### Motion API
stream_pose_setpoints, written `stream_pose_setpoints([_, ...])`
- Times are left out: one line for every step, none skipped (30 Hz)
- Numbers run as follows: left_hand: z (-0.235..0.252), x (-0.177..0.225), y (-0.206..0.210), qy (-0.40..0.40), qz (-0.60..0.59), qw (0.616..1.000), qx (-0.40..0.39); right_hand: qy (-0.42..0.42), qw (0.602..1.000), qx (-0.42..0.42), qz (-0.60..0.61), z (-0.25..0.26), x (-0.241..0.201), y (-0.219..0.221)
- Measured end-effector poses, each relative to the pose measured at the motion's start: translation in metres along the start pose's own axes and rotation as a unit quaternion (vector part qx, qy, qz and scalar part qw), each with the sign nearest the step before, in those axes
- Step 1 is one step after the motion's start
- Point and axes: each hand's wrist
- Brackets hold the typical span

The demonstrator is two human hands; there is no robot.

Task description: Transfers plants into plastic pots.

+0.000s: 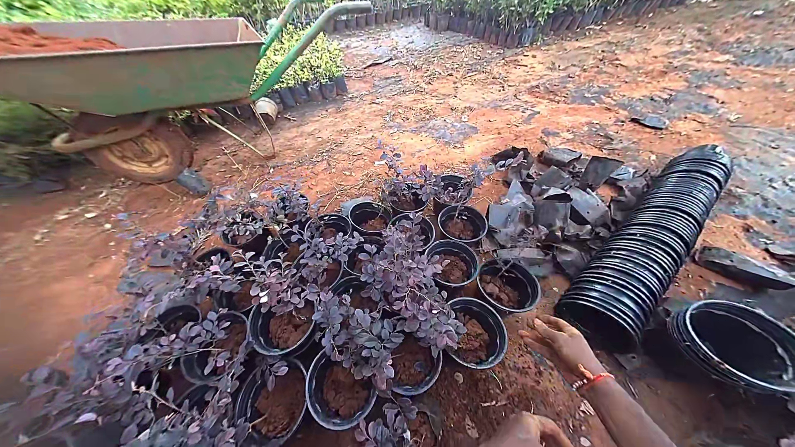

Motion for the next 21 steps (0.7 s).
stream_pose_setpoints([0.002,-0.001,-0.001,-0.002,-0.007,1.000,0.002,0.000,1.000,0.003,0.007,-0.009,0.008,-0.007])
stream_pose_setpoints([0.003,-0.001,-0.003,-0.003,-0.014,1.000,0.001,-0.001,1.000,0.005,0.009,-0.022,0.015,-0.016])
stream_pose_setpoints([0.003,0.000,-0.004,-0.004,-0.020,1.000,0.003,-0.009,1.000,0.008,0.006,-0.038,0.023,-0.025])
stream_pose_setpoints([0.002,0.002,-0.006,-0.006,-0.022,1.000,0.012,-0.026,1.000,0.008,-0.001,-0.056,0.034,-0.035])
stream_pose_setpoints([0.000,0.007,-0.009,-0.010,-0.020,0.999,0.026,-0.054,0.998,0.009,-0.019,-0.077,0.046,-0.044])
stream_pose_setpoints([-0.002,0.014,-0.013,-0.011,-0.017,0.999,0.042,-0.081,0.995,0.011,-0.048,-0.102,0.056,-0.052])
stream_pose_setpoints([-0.005,0.022,-0.017,-0.009,-0.012,0.999,0.052,-0.098,0.992,0.020,-0.082,-0.129,0.062,-0.058])
stream_pose_setpoints([-0.008,0.030,-0.021,-0.003,-0.009,0.998,0.061,-0.099,0.987,0.030,-0.126,-0.153,0.064,-0.066])
stream_pose_setpoints([-0.010,0.035,-0.025,0.003,-0.002,0.998,0.070,-0.074,0.981,0.034,-0.175,-0.177,0.062,-0.077])
stream_pose_setpoints([-0.011,0.036,-0.029,0.014,0.009,0.997,0.078,-0.067,0.971,0.051,-0.225,-0.201,0.060,-0.088])
stream_pose_setpoints([-0.010,0.034,-0.035,0.028,0.022,0.996,0.087,-0.102,0.956,0.091,-0.260,-0.224,0.068,-0.099])
stream_pose_setpoints([-0.010,0.034,-0.039,0.037,0.028,0.994,0.096,-0.191,0.930,0.155,-0.275,-0.236,0.091,-0.116])
stream_pose_setpoints([-0.011,0.036,-0.043,0.034,0.025,0.993,0.110,-0.261,0.903,0.224,-0.259,-0.246,0.112,-0.134])
stream_pose_setpoints([-0.012,0.041,-0.045,0.015,0.020,0.992,0.121,-0.304,0.882,0.282,-0.225,-0.258,0.122,-0.149])
stream_pose_setpoints([-0.012,0.038,-0.048,0.001,0.010,0.992,0.129,-0.321,0.869,0.327,-0.187,-0.274,0.123,-0.162])
stream_pose_setpoints([-0.014,0.033,-0.052,0.005,-0.003,0.991,0.136,-0.325,0.859,0.364,-0.157,-0.289,0.120,-0.173])
stream_pose_setpoints([-0.017,0.030,-0.056,0.006,-0.021,0.991,0.129,-0.317,0.853,0.389,-0.143,-0.301,0.118,-0.182])
stream_pose_setpoints([-0.020,0.030,-0.058,-0.004,-0.032,0.992,0.125,-0.296,0.856,0.398,-0.147,-0.309,0.118,-0.187])
stream_pose_setpoints([-0.022,0.035,-0.057,-0.023,-0.032,0.991,0.128,-0.256,0.869,0.385,-0.177,-0.315,0.122,-0.188])
stream_pose_setpoints([-0.024,0.040,-0.055,-0.041,-0.028,0.989,0.137,-0.198,0.890,0.341,-0.228,-0.318,0.130,-0.185])
stream_pose_setpoints([-0.024,0.043,-0.053,-0.050,-0.022,0.988,0.142,-0.137,0.908,0.272,-0.287,-0.319,0.139,-0.177])
Point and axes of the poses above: each hand's wrist, its own z-axis towards the middle knuckle, its own y-axis out of the palm, x = y × z, and after that the axes turned 2 degrees about y, right-handed
